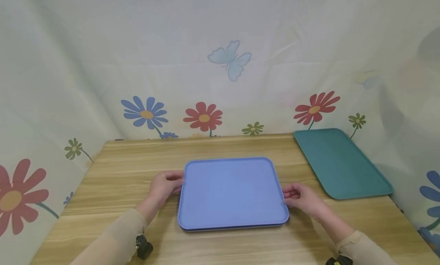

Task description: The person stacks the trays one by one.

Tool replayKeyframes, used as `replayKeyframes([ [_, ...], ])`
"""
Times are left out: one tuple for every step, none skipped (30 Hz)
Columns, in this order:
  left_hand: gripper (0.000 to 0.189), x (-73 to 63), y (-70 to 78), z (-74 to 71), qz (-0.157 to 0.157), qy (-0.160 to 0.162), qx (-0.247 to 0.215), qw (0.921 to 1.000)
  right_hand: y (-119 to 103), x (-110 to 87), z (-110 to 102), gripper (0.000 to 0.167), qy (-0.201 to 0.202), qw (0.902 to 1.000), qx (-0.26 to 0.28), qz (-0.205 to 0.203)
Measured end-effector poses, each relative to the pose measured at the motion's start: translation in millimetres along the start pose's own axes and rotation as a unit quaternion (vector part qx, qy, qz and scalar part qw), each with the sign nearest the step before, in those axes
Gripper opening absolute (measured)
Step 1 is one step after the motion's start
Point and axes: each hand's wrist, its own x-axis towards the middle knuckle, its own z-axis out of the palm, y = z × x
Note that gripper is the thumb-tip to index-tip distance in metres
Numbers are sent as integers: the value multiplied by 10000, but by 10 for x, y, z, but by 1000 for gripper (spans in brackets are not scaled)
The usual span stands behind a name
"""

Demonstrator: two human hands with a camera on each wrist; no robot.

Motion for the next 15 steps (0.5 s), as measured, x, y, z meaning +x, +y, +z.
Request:
replayKeyframes([
  [34,-2,-7,-4,44,-10,54,10000,1,3,1,32,-9,10000,7,-12],
  [34,-6,-12,-6,93,-16,110,9999,0,3,3,32,-13,10000,7,-1],
  [34,-7,-19,-7,146,-29,171,9997,2,7,0,32,-11,10000,-14,1],
  [35,-5,-23,-7,180,-51,228,9996,6,11,-3,32,-19,10000,-46,-8],
  [36,-4,-27,-7,204,-71,283,9994,8,10,-4,32,-18,10000,-66,3],
  [36,-4,-27,-5,226,-78,338,9991,10,9,-7,32,-28,10000,-92,-17],
  [37,-6,-27,-4,253,-88,376,9989,10,8,-8,32,-22,9999,-104,-9],
  [38,-8,-25,-4,280,-83,399,9988,12,8,-9,32,-18,9999,-118,-14],
  [38,-10,-25,-4,303,-86,425,9986,12,9,-9,31,-18,9999,-132,-26],
  [38,-13,-26,-5,316,-79,451,9984,13,9,-8,31,-24,9999,-151,-32],
  [38,-15,-28,-8,329,-69,464,9984,12,10,-7,31,-23,9999,-154,-41],
  [38,-19,-26,-9,334,-53,464,9983,10,11,-3,31,-14,9999,-150,-29],
  [38,-23,-26,-11,343,-39,457,9984,9,12,1,31,1,9999,-142,-6],
  [37,-26,-28,-14,351,-30,472,9983,7,13,5,31,8,9999,-137,0],
  [37,-29,-31,-18,357,-33,470,9983,7,13,9,31,16,9999,-130,24],
])
